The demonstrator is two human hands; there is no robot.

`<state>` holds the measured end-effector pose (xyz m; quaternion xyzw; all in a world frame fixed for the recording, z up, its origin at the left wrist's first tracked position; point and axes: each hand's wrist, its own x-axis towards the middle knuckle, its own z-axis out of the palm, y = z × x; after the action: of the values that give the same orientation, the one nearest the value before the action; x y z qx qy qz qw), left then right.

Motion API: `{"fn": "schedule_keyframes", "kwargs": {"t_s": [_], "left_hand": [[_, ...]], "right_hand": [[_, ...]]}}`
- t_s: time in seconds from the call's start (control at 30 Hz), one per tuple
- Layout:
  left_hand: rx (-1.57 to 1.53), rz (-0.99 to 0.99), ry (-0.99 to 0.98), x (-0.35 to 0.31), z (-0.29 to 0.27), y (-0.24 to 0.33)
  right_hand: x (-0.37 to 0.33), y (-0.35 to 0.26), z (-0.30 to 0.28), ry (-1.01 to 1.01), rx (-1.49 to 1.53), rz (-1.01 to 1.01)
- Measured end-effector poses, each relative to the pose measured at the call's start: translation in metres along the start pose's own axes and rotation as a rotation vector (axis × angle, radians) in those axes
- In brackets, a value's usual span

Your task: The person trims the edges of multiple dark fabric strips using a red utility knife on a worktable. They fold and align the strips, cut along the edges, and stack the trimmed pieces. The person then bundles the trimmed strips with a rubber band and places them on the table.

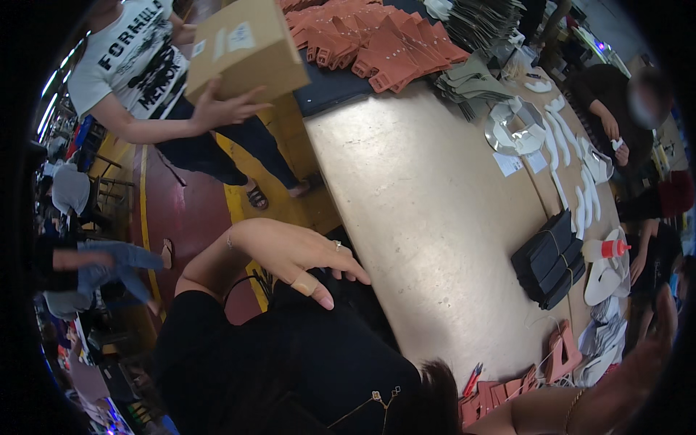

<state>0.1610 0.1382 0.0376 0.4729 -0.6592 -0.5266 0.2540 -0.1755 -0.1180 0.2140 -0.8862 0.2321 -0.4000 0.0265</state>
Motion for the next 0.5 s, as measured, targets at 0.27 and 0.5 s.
{"fn": "schedule_keyframes", "kwargs": {"t_s": [0.27, 0.5], "left_hand": [[-0.052, -0.114, 0.052, -0.003, 0.031, 0.001], [-0.341, -0.095, 0.372, -0.051, 0.029, 0.059]], "right_hand": [[-0.017, -0.008, 0.125, -0.24, 0.737, -0.014], [-0.091, -0.052, 0.244, -0.528, 1.395, 0.953]]}}
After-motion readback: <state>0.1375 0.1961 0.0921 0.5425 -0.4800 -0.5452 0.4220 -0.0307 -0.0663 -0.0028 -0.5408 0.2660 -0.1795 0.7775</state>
